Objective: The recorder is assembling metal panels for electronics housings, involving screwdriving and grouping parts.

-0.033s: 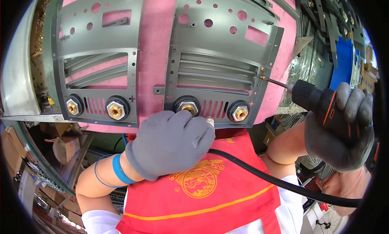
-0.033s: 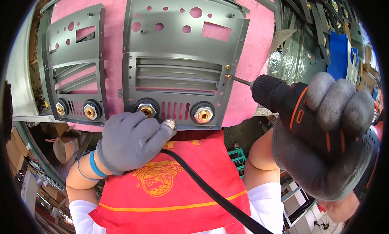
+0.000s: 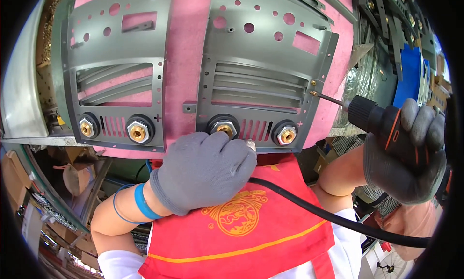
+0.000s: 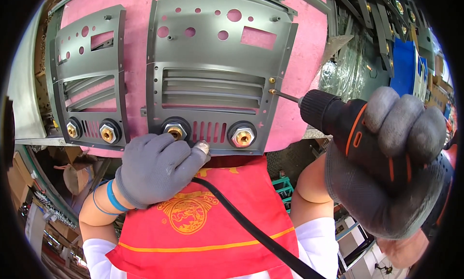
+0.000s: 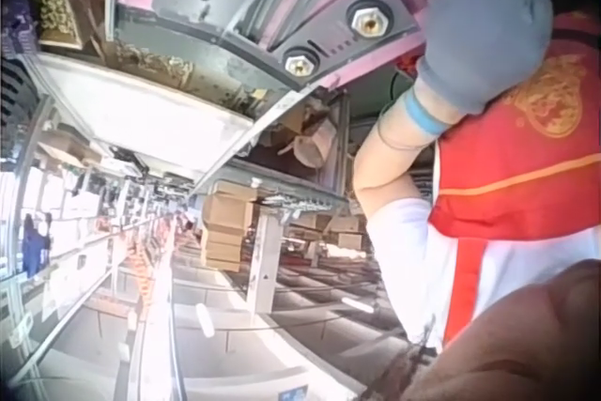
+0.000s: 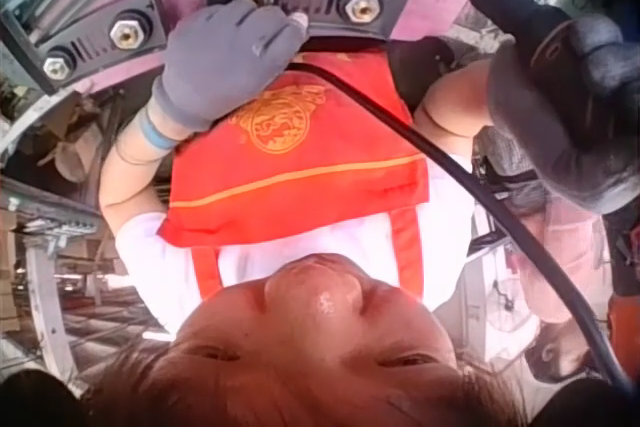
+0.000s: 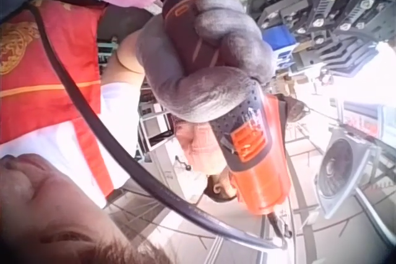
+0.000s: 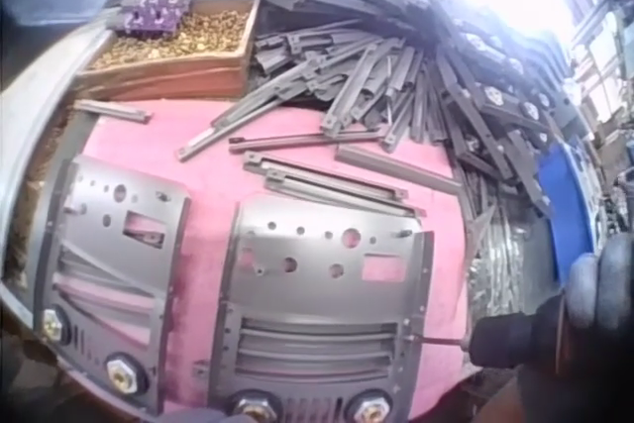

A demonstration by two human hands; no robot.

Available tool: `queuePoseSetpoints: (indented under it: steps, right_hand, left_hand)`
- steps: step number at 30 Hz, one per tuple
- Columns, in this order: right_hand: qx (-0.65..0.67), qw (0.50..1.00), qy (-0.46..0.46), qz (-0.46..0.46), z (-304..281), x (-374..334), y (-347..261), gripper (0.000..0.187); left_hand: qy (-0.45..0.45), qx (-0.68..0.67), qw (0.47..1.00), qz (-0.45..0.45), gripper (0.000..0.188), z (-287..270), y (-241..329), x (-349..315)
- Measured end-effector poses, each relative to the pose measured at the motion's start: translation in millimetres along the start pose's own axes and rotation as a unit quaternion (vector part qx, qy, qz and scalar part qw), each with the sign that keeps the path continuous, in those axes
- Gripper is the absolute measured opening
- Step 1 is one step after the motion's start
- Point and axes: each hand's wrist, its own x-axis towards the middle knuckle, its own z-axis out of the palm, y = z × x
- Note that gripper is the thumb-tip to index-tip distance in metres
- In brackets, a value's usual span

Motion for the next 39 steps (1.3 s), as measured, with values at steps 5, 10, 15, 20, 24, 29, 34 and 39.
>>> queuePoseSetpoints:
  steps: [5,10,15,20,24,29,34,39]
  right_hand:
    - [-0.032,0.997,-0.048,0.051,0,5,0,0.022]
    - [-0.017,0.988,-0.148,0.037,-8,15,5,0.02]
    - [-0.029,0.976,-0.198,-0.089,0,19,25,0.019]
    - [-0.041,0.965,-0.218,-0.14,8,23,10,0.03]
    - [-0.074,0.961,-0.21,-0.167,18,18,-19,0.028]
    - [0.104,0.964,-0.027,-0.244,56,9,-10,0.031]
    - [0.183,0.961,-0.061,-0.198,51,8,-7,0.032]
    - [0.136,0.962,-0.033,-0.235,62,22,-9,0.026]
  left_hand:
    - [-0.023,-0.011,1.0,0.0,0.029,2,3,-4]
    - [-0.036,-0.019,0.999,0.005,0.028,3,4,-8]
    - [-0.043,-0.008,0.999,0.001,0.026,3,1,-5]
    - [-0.077,-0.017,0.997,-0.017,0.021,-13,-3,4]
    - [0.085,-0.309,0.934,-0.158,0.021,-27,1,32]
    - [-0.048,-0.723,0.611,-0.32,0.039,-11,-13,57]
    - [0.011,-0.712,0.633,-0.303,0.04,1,-6,70]
    - [-0.023,-0.719,0.6,-0.35,0.037,-5,-18,80]
